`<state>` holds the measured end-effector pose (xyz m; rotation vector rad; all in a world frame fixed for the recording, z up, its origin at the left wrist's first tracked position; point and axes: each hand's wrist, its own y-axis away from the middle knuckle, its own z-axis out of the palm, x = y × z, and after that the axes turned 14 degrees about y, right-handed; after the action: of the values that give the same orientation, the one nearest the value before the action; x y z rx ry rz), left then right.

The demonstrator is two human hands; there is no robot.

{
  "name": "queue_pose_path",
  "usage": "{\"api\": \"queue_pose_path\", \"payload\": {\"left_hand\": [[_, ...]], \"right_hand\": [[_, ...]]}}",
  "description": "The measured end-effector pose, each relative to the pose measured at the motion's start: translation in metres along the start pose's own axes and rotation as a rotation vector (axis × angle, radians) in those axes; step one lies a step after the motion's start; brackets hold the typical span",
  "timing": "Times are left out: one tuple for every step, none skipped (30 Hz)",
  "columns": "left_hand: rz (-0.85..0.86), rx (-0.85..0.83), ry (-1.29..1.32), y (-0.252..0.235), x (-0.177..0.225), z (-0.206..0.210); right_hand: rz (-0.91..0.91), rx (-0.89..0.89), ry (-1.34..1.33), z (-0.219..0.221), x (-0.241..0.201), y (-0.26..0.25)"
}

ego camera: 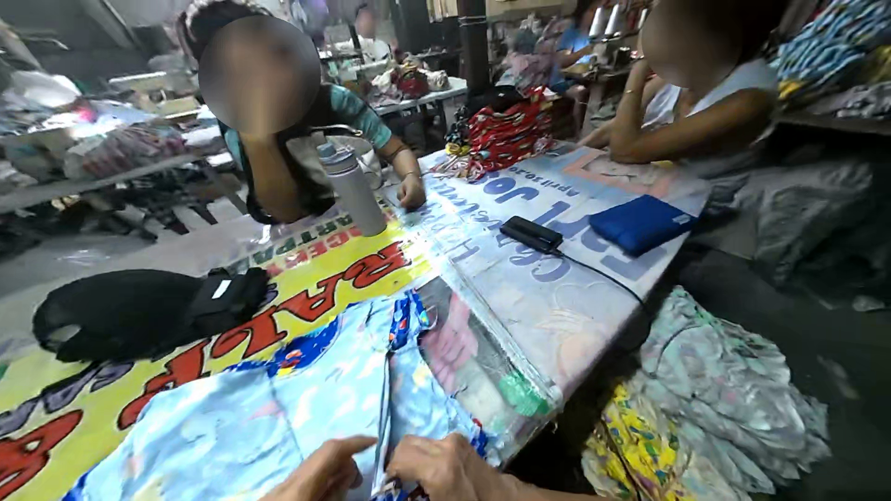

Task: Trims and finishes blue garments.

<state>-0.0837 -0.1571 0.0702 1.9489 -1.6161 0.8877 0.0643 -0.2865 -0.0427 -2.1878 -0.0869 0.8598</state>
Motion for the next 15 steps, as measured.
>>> {"api": "queue_pose_path", "payload": {"left_hand": [[-0.016,-0.044,-0.088,-0.008,-0.004,-0.002],[-0.042,-0.096,-0.180,-0.016,-0.008,-0.001],[-0.074,-0.154,-0.268,-0.025,-0.012,0.001],[-0.106,-0.205,-0.353,-0.032,-0.017,0.003],[-0.129,-0.235,-0.441,-0.038,-0.023,0.005],[-0.130,-0.239,-0.529,-0.043,-0.028,0.006],[-0.108,-0.217,-0.616,-0.048,-0.035,0.006],[-0.102,-0.184,-0.695,-0.053,-0.041,0.004],[-0.097,-0.139,-0.756,-0.058,-0.047,0.000],[-0.092,-0.090,-0.807,-0.063,-0.053,-0.007],[-0.096,-0.050,-0.839,-0.067,-0.056,-0.014],[-0.107,-0.022,-0.869,-0.070,-0.057,-0.022],[-0.103,0.008,-0.888,-0.073,-0.057,-0.030],[-0.061,0.055,-0.902,-0.075,-0.057,-0.037],[-0.011,0.114,-0.904,-0.076,-0.055,-0.044]], "right_hand": [[-0.002,-0.003,-0.018,-0.001,-0.001,0.001],[-0.007,-0.008,-0.035,-0.002,-0.002,0.001],[-0.016,-0.017,-0.050,-0.002,-0.003,0.001],[-0.024,-0.032,-0.064,-0.002,-0.003,0.001],[-0.031,-0.047,-0.076,-0.003,-0.003,0.001],[-0.035,-0.062,-0.086,-0.003,-0.002,0.001],[-0.044,-0.068,-0.092,-0.004,-0.001,0.001],[-0.055,-0.066,-0.097,-0.003,0.001,0.002],[-0.069,-0.060,-0.102,-0.003,0.003,0.003],[-0.085,-0.057,-0.105,-0.002,0.004,0.004],[-0.101,-0.061,-0.108,-0.002,0.005,0.005],[-0.113,-0.065,-0.111,-0.001,0.005,0.005],[-0.127,-0.068,-0.110,-0.001,0.004,0.005],[-0.144,-0.062,-0.104,-0.002,0.002,0.003],[-0.167,-0.051,-0.097,-0.002,0.000,0.000]]}}
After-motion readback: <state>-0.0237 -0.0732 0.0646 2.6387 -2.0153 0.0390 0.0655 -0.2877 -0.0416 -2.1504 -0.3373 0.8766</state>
